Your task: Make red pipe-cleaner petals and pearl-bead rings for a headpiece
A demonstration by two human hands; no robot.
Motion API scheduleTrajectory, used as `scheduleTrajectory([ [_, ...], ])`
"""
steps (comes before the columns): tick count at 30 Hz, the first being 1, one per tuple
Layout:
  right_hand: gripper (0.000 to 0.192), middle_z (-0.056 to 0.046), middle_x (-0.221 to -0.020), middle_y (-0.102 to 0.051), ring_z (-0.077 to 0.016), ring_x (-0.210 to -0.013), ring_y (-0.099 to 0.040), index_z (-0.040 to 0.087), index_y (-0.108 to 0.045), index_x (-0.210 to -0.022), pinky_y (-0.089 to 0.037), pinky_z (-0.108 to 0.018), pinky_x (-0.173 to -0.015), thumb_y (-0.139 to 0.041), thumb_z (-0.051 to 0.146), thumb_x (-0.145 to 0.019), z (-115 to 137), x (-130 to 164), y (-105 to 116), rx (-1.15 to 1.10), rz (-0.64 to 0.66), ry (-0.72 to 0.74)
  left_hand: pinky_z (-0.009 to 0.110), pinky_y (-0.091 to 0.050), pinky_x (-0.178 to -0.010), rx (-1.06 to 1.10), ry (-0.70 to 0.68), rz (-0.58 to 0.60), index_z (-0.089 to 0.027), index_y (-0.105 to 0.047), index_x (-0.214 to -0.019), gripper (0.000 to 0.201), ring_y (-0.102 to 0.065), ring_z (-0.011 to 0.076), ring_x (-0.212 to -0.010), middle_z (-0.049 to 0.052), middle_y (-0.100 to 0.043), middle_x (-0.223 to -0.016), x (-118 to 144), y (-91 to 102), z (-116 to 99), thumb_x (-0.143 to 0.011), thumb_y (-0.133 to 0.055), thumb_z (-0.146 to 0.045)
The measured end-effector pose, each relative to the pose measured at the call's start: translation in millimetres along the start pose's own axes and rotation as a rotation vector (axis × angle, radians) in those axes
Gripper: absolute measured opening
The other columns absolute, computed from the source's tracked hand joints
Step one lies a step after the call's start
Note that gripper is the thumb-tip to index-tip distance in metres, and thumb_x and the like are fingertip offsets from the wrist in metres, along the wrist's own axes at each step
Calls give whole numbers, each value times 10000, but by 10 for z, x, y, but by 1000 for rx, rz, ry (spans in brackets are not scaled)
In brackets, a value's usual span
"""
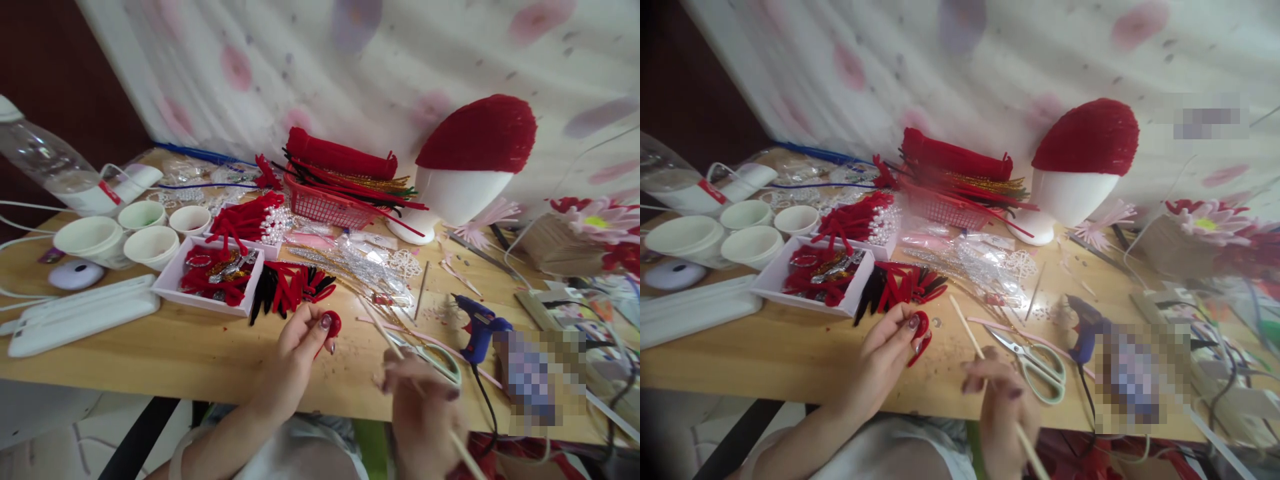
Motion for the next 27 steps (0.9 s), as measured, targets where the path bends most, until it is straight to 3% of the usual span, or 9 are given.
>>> scheduleTrajectory([
  [2,213,55,-479,-545,-131,-413,-477,228,-714,-1055,-431,-318,-593,-548,352,-1005,63,-90,115,-140,-12,-45,242,-367,-688,-27,22,22,-178,-628,-835,209,-512,109,-704,-25,-581,-722,-12,9,-12,-920,-666,-366],
  [4,185,53,-470,-585,-131,-397,-470,224,-670,-1120,-430,-322,-588,-614,305,-963,96,-119,81,-194,59,-95,246,-356,-667,-47,30,42,-177,-630,-830,213,-497,111,-686,-25,-578,-706,-9,-3,-52,-911,-675,-369],
  [11,170,33,-488,-611,-144,-489,-469,230,-627,-978,-400,-306,-586,-730,331,-889,-202,17,-43,-258,142,-258,246,-355,-609,-6,76,99,-167,-652,-792,260,-499,101,-647,-15,-607,-737,56,-112,-179,-840,-746,-405],
  [18,78,4,-637,-636,-150,-592,-545,218,-678,-856,-418,-301,-596,-729,258,-898,-207,-39,-30,-273,222,-198,247,-364,-599,-15,91,152,-162,-651,-785,296,-482,89,-606,-19,-605,-725,79,-160,-206,-831,-759,-434],
  [27,74,-4,-606,-654,-154,-552,-569,213,-727,-832,-459,-308,-575,-752,268,-874,-273,-86,-24,-319,187,-203,255,-388,-634,-231,-11,184,-188,-619,-828,275,-487,109,-640,-37,-553,-701,121,-164,-360,-926,-646,-444],
])
Point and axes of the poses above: each hand's wrist, its own x-axis away from the middle knuckle, its own y-axis out of the back of the hand, z = x × y, the point moved 10 cm from there along -x, towards the middle knuckle
